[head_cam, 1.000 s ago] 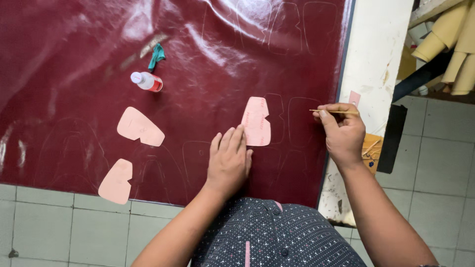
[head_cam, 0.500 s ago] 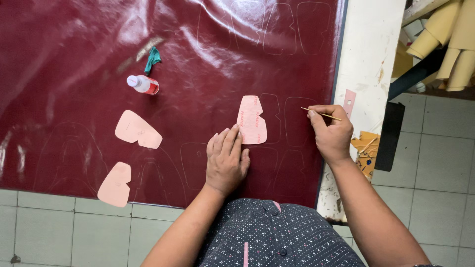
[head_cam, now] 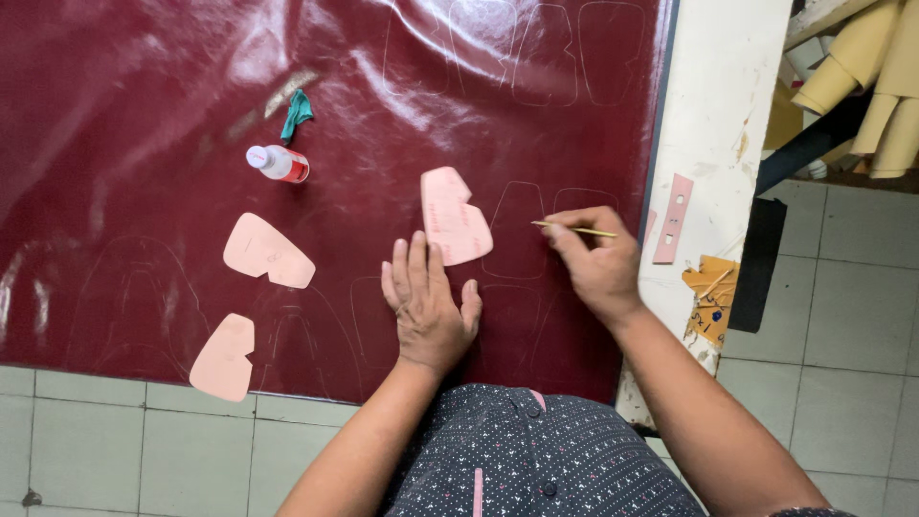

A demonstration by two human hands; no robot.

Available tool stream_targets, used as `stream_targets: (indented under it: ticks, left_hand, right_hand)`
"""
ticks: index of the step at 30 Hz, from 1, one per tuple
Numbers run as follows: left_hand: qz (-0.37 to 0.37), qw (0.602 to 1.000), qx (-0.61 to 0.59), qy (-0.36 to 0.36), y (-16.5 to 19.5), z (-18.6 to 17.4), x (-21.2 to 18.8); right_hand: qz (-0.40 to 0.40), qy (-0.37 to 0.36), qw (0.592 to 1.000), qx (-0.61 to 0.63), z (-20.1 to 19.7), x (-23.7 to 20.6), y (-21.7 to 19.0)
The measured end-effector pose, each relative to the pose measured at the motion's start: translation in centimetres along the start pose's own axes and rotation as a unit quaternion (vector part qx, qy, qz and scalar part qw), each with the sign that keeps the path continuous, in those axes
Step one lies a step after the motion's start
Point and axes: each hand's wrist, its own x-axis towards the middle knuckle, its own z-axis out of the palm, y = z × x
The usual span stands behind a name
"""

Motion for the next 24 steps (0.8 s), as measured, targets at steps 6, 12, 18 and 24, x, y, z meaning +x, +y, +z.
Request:
stream_targets:
  ticks: [6,12,18,24]
  left_hand:
    - [-0.020,1.000,0.016,0.000,-0.3,0.7,-0.3]
    - [-0.022,1.000,0.017,-0.005,-0.3,1.0,-0.3]
    - [-0.026,0.999,0.014,-0.013,-0.1,0.8,0.1]
    - [-0.020,1.000,0.015,-0.014,0.0,0.8,0.1]
  right_hand:
    - [-0.028,0.002,0.999,-0.022,2.0,0.8,0.1]
    - [0.000,-0.050,0.999,-0.012,1.8,-0.7,0.7]
    - [-0.007,-0.047,0.998,-0.028,1.8,-2.8,0.8]
    - [-0.047,-0.028,0.997,-0.053,1.9,-2.9,1.1]
